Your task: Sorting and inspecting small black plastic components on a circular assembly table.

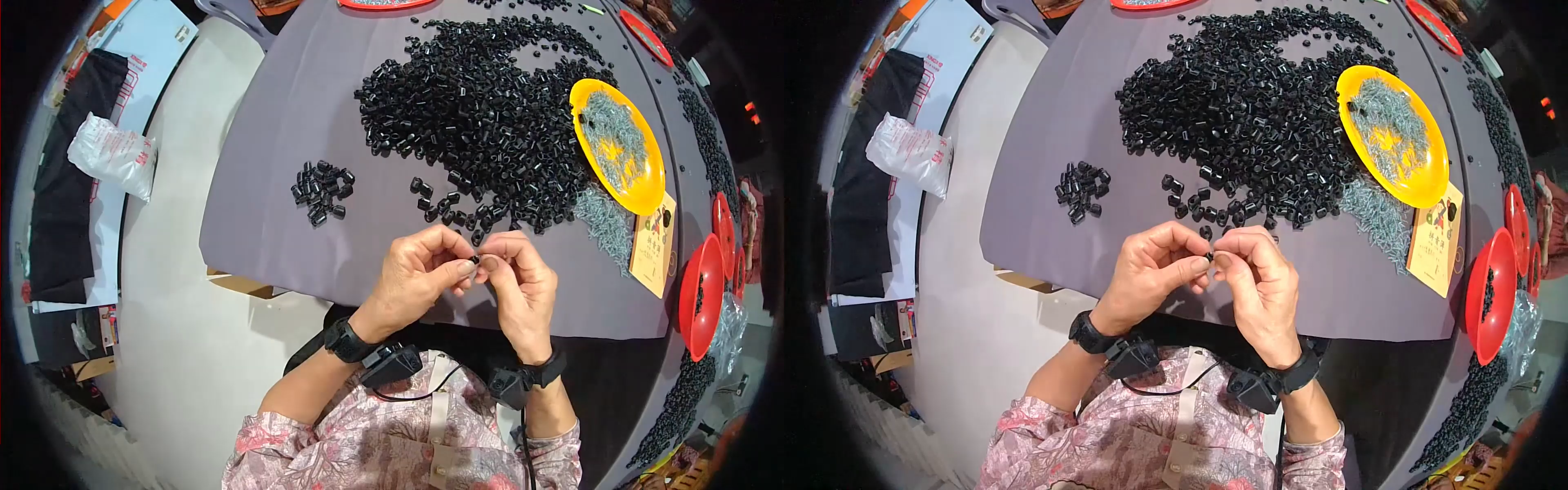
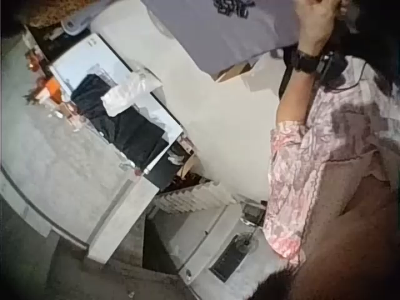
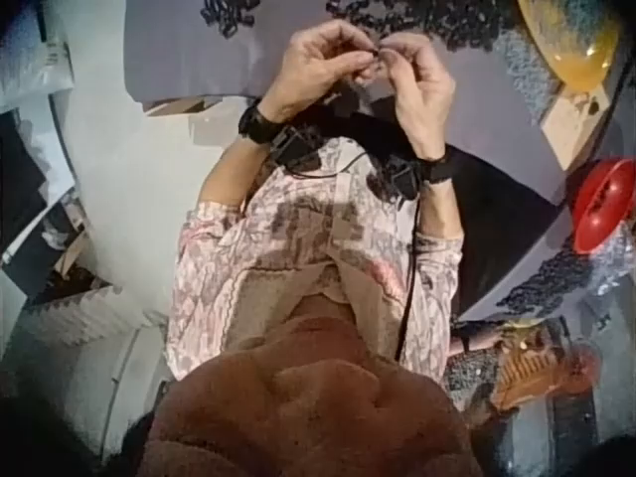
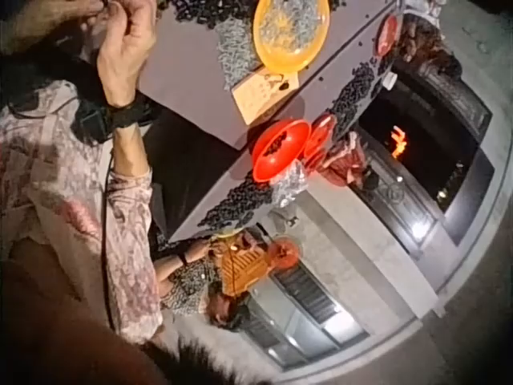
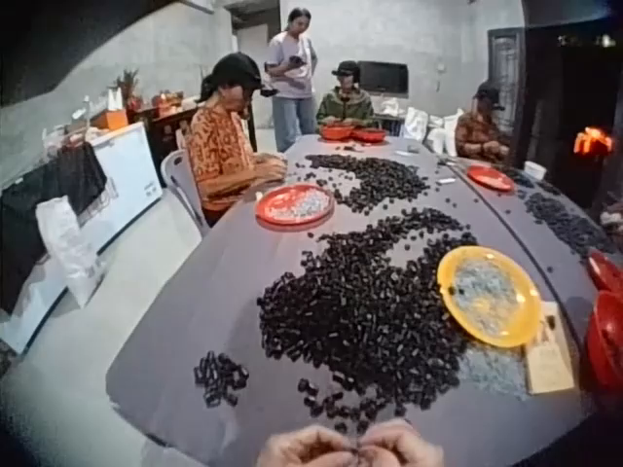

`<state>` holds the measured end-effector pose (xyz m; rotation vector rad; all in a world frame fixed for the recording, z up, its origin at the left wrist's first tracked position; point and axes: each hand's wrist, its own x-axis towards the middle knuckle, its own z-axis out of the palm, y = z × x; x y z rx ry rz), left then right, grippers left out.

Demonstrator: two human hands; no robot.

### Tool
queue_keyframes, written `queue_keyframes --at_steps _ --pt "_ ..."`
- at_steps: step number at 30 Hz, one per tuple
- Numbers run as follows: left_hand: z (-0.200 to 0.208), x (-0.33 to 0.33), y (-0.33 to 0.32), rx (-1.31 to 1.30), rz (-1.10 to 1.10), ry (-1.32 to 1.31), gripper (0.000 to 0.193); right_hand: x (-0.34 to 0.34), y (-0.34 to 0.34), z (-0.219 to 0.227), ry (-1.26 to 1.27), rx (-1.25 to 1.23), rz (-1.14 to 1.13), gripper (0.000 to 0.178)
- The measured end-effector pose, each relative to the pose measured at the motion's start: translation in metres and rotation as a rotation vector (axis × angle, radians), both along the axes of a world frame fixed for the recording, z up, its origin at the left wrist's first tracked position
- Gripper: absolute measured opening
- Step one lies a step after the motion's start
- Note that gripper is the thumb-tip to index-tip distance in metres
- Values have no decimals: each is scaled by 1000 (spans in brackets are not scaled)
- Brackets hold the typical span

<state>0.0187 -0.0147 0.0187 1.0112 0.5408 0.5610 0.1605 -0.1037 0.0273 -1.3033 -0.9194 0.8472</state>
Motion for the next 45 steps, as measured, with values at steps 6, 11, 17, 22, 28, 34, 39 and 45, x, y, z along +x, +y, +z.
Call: queue_keyframes --at_steps 6,11,17,22,28,34,39,45 --pt "-8 -7 -5 -29 7 56 11 -3 -3 -5 -142 -27 53 6" --pt "-18 -15 -7 -70 0 34 11 -7 -1 -5 -281 -35 95 5" --pt "-20 -20 -6 -126 45 13 11 -18 5 -6 -186 -18 87 4" --pt "-16 -23 -2 -139 77 -16 11 -19 11 -6 -117 -25 102 6" --pt "-9 -24 -3 -159 84 -39 12 -22 11 -13 174 -19 100 10" --pt "-13 -26 -3 -132 106 -28 11 -24 12 -2 -134 -15 86 4" --pt "-14 -26 -4 -134 146 -53 11 -22 16 -3 -319 27 105 9" --pt "-27 -35 4 -117 270 -110 9 -22 40 4 -416 26 193 11"
